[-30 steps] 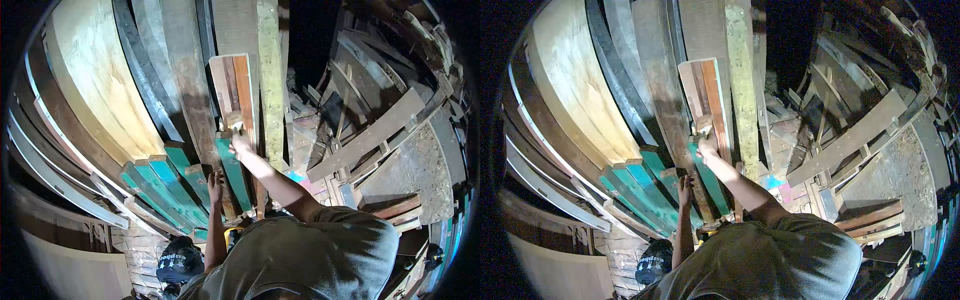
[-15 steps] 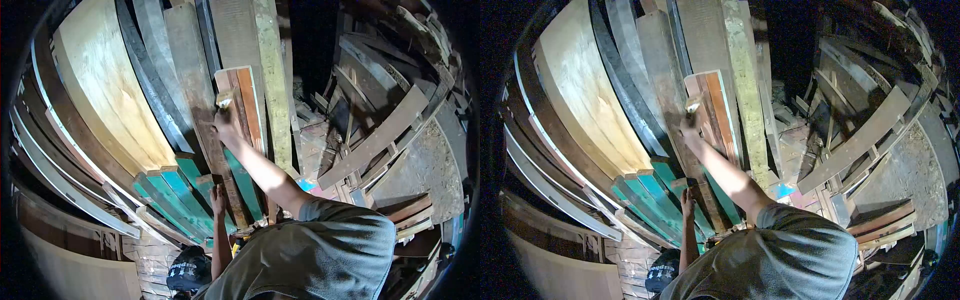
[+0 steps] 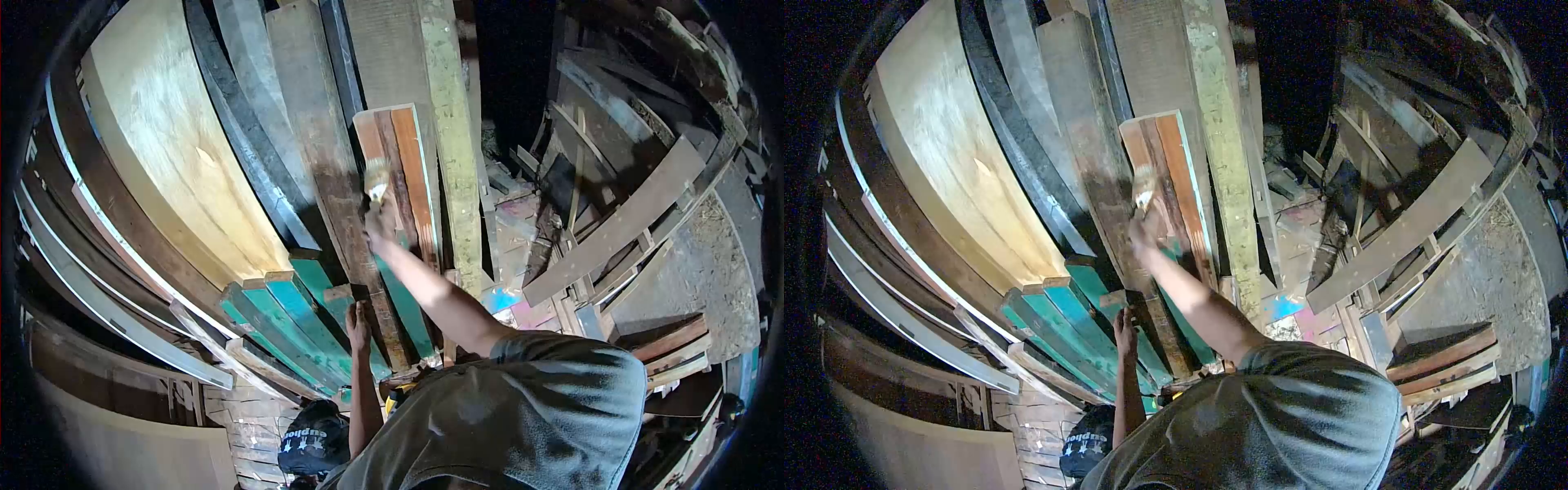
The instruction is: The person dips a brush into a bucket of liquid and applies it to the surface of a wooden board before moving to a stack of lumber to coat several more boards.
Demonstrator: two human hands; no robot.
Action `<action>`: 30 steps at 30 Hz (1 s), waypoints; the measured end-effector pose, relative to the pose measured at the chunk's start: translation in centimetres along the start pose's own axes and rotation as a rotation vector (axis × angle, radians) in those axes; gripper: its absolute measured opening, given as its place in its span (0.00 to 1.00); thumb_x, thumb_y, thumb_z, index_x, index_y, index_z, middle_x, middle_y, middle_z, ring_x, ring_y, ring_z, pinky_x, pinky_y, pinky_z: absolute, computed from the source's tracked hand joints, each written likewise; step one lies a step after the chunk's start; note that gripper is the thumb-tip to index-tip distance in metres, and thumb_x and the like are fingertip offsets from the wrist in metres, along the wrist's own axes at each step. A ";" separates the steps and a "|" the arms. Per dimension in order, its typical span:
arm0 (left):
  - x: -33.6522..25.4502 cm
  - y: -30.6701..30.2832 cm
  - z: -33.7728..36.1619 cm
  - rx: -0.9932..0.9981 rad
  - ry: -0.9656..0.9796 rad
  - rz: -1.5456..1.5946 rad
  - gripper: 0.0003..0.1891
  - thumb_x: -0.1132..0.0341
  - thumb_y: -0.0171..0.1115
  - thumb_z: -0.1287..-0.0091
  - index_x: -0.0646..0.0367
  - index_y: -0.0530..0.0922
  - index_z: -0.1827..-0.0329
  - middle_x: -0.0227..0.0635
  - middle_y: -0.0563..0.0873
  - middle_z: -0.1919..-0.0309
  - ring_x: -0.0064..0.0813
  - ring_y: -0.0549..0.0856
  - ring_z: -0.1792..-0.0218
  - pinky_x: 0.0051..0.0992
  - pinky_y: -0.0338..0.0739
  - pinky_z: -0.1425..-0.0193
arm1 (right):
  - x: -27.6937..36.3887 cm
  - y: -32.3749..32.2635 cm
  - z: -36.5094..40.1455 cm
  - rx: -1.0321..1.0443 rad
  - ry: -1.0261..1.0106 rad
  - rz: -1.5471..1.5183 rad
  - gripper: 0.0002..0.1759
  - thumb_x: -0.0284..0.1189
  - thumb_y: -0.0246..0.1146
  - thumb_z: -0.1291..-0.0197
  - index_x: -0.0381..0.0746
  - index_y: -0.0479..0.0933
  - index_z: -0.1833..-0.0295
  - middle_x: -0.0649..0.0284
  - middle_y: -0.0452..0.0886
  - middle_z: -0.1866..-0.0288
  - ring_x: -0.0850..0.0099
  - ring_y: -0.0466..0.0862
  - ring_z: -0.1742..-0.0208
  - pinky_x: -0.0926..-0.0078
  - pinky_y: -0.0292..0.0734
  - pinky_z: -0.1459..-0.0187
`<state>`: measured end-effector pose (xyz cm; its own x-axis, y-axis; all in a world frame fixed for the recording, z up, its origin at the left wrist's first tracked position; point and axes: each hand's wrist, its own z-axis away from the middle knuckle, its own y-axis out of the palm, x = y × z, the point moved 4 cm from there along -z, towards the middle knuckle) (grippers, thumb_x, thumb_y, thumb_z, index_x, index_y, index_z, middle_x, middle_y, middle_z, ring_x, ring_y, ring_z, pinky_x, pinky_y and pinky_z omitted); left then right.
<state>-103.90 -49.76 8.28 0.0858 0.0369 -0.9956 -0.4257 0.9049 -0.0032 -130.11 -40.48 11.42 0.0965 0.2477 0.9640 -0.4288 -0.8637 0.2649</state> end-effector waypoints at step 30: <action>1.8 -1.6 -2.4 -0.029 0.041 0.031 0.20 0.50 0.49 0.29 0.58 0.78 0.56 0.28 0.81 0.66 0.17 0.75 0.72 0.19 0.62 0.74 | 22.6 4.0 5.0 0.277 0.288 -0.487 0.03 0.29 0.46 0.34 0.45 0.63 0.62 0.65 0.66 0.76 0.73 0.68 0.83 0.76 0.60 0.88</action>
<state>-105.24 -52.19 6.31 0.0354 0.0467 -0.9983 -0.4535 0.8909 0.0256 -125.13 -40.58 34.44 -0.0402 0.7160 0.6969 -0.1439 -0.6943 0.7051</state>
